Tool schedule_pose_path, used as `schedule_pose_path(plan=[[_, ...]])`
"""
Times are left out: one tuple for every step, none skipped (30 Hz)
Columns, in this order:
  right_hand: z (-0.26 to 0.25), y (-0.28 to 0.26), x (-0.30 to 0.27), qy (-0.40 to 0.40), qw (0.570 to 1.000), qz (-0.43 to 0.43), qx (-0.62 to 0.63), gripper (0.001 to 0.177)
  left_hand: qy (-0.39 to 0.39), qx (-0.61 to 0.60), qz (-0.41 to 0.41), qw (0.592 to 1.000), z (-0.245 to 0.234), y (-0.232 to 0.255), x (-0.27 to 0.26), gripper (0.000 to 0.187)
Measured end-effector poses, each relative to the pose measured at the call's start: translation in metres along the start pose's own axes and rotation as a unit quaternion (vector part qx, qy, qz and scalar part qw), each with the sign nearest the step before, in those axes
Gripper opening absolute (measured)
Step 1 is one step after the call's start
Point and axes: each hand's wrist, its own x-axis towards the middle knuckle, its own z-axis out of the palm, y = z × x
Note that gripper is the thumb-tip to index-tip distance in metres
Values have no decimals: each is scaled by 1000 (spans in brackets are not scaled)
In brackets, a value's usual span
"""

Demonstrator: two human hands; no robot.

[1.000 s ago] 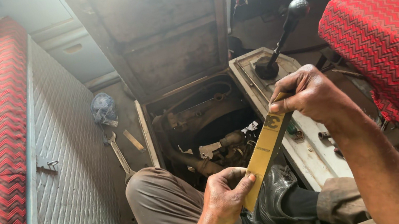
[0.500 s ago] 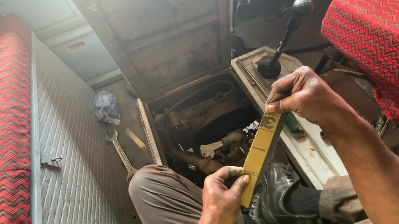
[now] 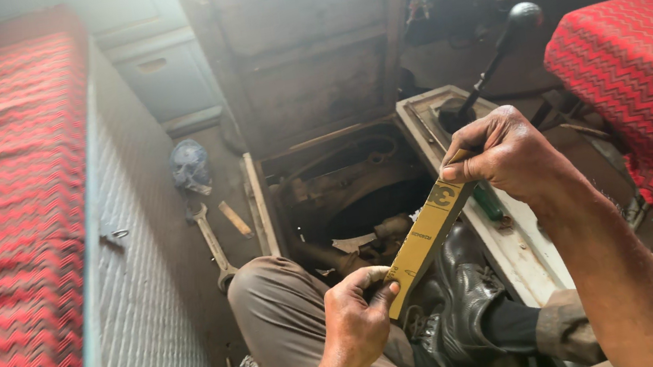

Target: The person handles a piece of sandpaper and a black belt while working on the components of an exposed engine inside a vehicle cab.

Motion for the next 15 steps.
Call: schedule_pose_path(plan=[[4,-3,1,-1,1000,0,8,7,8,6,3,1000,-6,1,-3,16],[7,-7,2,-2,1000,1,16,7,16,13,6,1000,-11,2,-5,16],[11,-11,4,-3,1000,1,24,7,24,23,35,999,-17,3,-7,16],[14,-13,5,0,1000,7,0,8,32,34,62,997,-23,2,-10,15],[18,-16,6,4,1000,13,-25,8,39,45,89,994,-28,2,-13,15],[22,-18,9,8,999,19,-48,9,42,43,84,995,-31,1,-15,15],[26,-20,13,11,997,30,-74,9,46,41,79,995,-35,0,-17,15],[31,-21,16,16,994,41,-99,9,48,40,74,995,-37,-1,-19,16],[35,-21,18,22,991,52,-124,9,58,44,88,993,-40,-2,-21,15],[39,-22,20,9,994,41,-98,9,69,47,103,991,-41,-2,-21,14],[43,-22,24,-3,997,30,-73,9,79,50,118,989,-43,-2,-21,14],[47,-23,27,-17,999,19,-47,9,69,33,84,994,-45,-3,-21,14],[49,-22,30,-12,998,22,-58,9,58,16,50,997,-47,-3,-21,14],[52,-20,31,-7,997,28,-66,9,46,-1,13,999,-48,-5,-22,15],[55,-18,32,-3,997,33,-75,8,50,-14,4,999,-49,-8,-24,15]])
